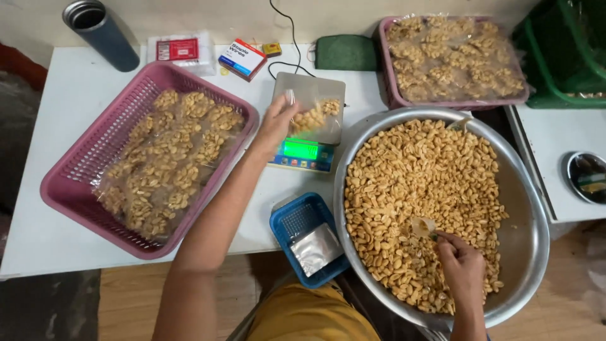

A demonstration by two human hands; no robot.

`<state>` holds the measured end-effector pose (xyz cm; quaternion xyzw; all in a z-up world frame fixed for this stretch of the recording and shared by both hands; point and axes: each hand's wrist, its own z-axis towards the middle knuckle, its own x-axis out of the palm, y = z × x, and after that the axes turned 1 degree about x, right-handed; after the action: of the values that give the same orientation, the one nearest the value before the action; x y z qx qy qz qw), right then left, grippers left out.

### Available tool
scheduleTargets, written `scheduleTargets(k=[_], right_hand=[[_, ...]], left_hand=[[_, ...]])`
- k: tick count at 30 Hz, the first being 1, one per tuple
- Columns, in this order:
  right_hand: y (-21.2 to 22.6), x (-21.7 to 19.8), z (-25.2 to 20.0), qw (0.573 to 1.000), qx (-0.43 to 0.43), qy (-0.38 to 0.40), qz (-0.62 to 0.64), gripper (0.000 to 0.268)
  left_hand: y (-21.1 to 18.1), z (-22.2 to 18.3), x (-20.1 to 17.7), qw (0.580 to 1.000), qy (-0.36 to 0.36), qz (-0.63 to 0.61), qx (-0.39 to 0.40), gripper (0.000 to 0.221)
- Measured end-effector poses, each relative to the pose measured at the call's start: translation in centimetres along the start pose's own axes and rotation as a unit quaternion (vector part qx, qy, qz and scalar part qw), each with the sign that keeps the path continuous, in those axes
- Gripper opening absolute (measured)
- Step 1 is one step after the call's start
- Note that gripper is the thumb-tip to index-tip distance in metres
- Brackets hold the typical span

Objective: Packaging peanuts into small plastic bags, weighing them on a digital scale, and placing them into a storage basket.

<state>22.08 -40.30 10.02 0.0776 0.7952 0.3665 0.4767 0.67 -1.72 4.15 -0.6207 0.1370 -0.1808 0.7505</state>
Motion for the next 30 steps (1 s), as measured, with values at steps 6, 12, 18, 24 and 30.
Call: scheduleTargets(k=[6, 12, 18, 24, 30], right_hand=[[-2.1, 0.7, 0.5, 0.999, -0.04, -0.029, -0.018, 0.034], [-3.7, -0.4, 0.5, 0.999, -0.031, -0.037, -0.013, 0.035], [-3.1, -0.8, -0.2, 0.999, -0.038, -0.034, 0.007, 0.033], [-2.6, -0.2, -0.3, 0.999, -0.021, -0.017, 0.034, 0.029], [-2.8, 0.0, -0.1, 0.999, 0.007, -0.002, 0.042, 0.029]], left_hand=[[-1.5, -7.6, 9.7, 0.901, 0.205, -0.23, -0.306, 0.037], [-3.4, -13.0, 14.7, 0.882, 0.312, -0.172, -0.308, 0.02], [-3.1, -14.3, 16.8, 0.898, 0.325, -0.156, -0.254, 0.027], [-3.8, -15.1, 17.3, 0.875, 0.311, -0.165, -0.332, 0.017], [-3.3, -15.4, 18.4, 0.816, 0.339, -0.172, -0.437, 0.052]])
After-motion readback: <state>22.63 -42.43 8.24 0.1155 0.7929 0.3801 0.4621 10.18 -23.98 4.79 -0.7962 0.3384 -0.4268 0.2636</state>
